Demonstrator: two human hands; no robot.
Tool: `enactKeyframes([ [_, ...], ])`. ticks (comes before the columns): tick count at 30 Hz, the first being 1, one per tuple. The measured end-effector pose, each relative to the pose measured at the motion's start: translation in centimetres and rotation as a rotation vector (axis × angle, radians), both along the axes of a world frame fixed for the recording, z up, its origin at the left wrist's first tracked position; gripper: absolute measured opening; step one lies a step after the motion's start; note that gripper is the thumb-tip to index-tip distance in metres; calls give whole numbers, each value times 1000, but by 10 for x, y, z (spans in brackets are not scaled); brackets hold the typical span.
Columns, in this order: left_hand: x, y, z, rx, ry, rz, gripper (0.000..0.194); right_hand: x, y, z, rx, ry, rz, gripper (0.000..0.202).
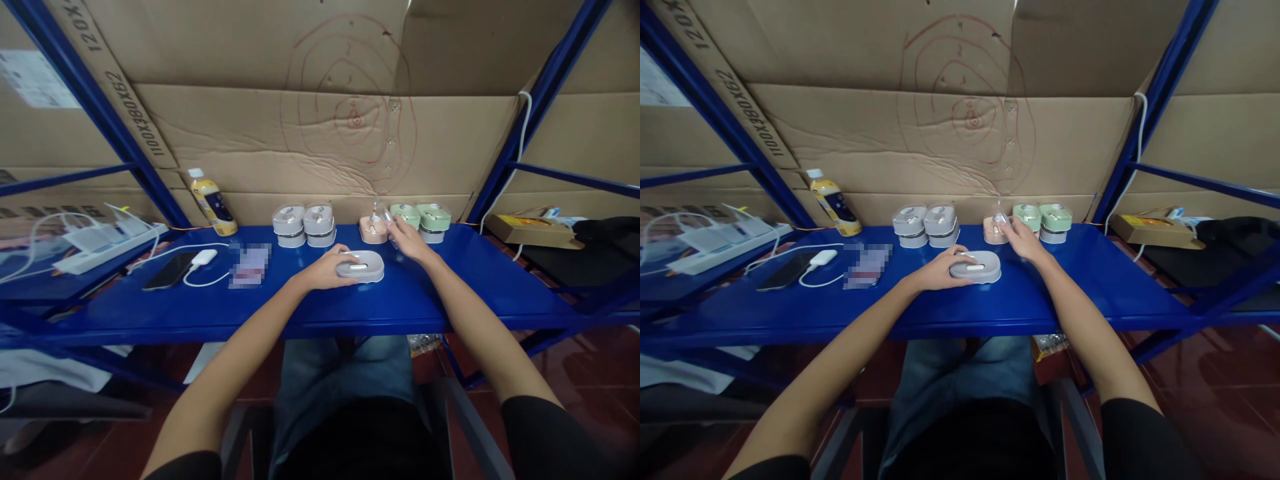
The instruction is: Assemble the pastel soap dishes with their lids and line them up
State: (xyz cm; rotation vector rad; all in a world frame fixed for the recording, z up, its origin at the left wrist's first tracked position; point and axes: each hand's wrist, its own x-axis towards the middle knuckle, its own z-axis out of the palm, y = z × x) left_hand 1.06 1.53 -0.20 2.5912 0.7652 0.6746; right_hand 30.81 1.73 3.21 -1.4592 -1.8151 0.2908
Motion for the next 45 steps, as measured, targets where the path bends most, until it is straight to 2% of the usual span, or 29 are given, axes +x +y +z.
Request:
enactKeyframes([
  [3, 3, 0, -5, -11, -23, 25, 86, -6, -6, 2, -15, 21, 66, 66],
  [6, 3, 4, -9, -73, -98, 73, 125, -12, -14, 5, 8, -36, 270, 82],
  [8, 1, 7, -11, -125, -148, 75, 139, -16, -19, 6, 7, -110, 404, 86],
  [11, -2, 10, -11, -185, -143, 78, 148, -24, -23, 5, 14, -239, 470, 87],
  [19, -4, 11, -7, -245, -85, 115, 149, -40, -23, -8, 49, -393, 460, 96],
  [22, -4, 11, -6, -233, -59, 128, 143, -41, -23, -9, 22, -400, 445, 99],
  [28, -8, 16, -2, -134, -15, 77, 114, -34, -21, -5, -72, -430, 468, 113],
  [32, -15, 24, -4, -62, -29, 146, 112, -24, -18, -4, -93, -463, 469, 117],
  [34, -18, 27, -6, -23, -56, 226, 99, -24, -20, -3, -86, -488, 417, 113],
  [38, -17, 28, -6, 48, -112, 339, 59, -38, -29, -2, -102, -534, 235, 103],
  [42, -12, 25, -3, 86, -132, 323, 35, -58, -37, -2, -122, -561, 68, 101],
  [45, -10, 23, -1, 83, -150, 331, 26, -63, -37, -2, -143, -514, 33, 98],
])
